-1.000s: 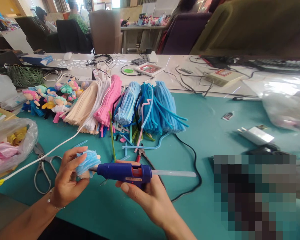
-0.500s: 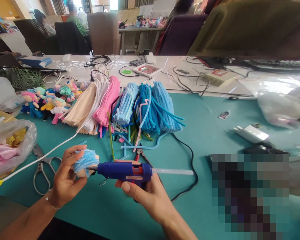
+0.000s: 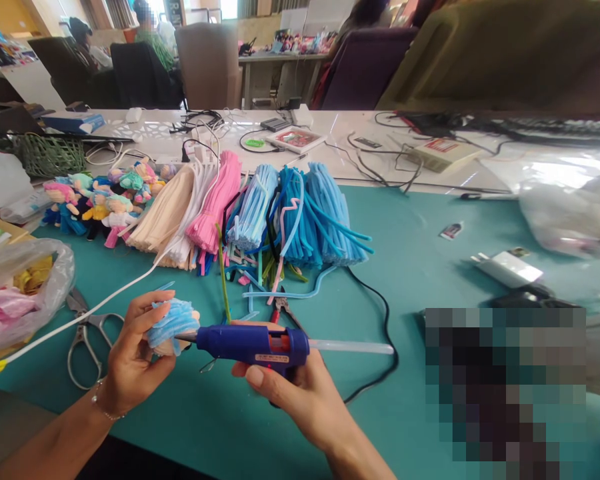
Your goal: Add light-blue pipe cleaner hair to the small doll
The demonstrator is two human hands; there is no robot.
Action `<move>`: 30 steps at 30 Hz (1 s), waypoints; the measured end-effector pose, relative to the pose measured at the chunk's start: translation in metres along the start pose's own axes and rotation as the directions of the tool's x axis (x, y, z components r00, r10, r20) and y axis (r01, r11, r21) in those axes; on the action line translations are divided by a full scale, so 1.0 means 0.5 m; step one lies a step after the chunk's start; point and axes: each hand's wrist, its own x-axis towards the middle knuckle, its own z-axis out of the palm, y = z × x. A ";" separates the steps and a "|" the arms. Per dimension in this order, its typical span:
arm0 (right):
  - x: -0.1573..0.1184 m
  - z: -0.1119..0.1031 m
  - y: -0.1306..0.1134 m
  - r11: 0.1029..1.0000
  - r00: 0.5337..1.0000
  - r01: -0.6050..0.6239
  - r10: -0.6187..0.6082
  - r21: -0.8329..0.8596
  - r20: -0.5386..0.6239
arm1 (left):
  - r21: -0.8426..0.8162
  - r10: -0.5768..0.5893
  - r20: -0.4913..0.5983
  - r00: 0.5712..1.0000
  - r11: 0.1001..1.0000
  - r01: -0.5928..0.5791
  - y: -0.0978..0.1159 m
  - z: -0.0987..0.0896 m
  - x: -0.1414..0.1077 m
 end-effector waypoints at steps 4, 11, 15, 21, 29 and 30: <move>-0.001 0.003 -0.002 1.000 1.000 0.008 -0.008 -0.003 0.003 | 0.016 0.000 0.005 1.000 1.000 0.000 0.001 -0.001 -0.002; -0.004 0.003 -0.001 1.000 1.000 -0.009 0.009 -0.020 -0.003 | 0.006 0.003 0.006 1.000 1.000 -0.003 -0.001 0.000 -0.001; -0.005 0.001 -0.002 0.996 1.000 0.017 -0.015 -0.085 0.025 | 0.007 0.000 -0.003 1.000 1.000 0.000 -0.001 0.002 0.000; -0.005 -0.001 -0.002 0.990 0.997 0.063 -0.056 -0.127 0.054 | 0.041 -0.009 -0.015 1.000 0.999 0.009 -0.002 0.001 -0.002; 0.010 -0.016 0.003 0.990 0.991 0.134 -0.135 0.034 0.013 | 0.003 -0.045 -0.041 0.998 0.999 0.045 -0.010 0.004 -0.003; 0.014 -0.018 0.000 0.985 0.986 0.167 -0.168 0.051 0.018 | -0.001 -0.040 -0.048 0.998 0.999 0.040 -0.012 0.004 -0.003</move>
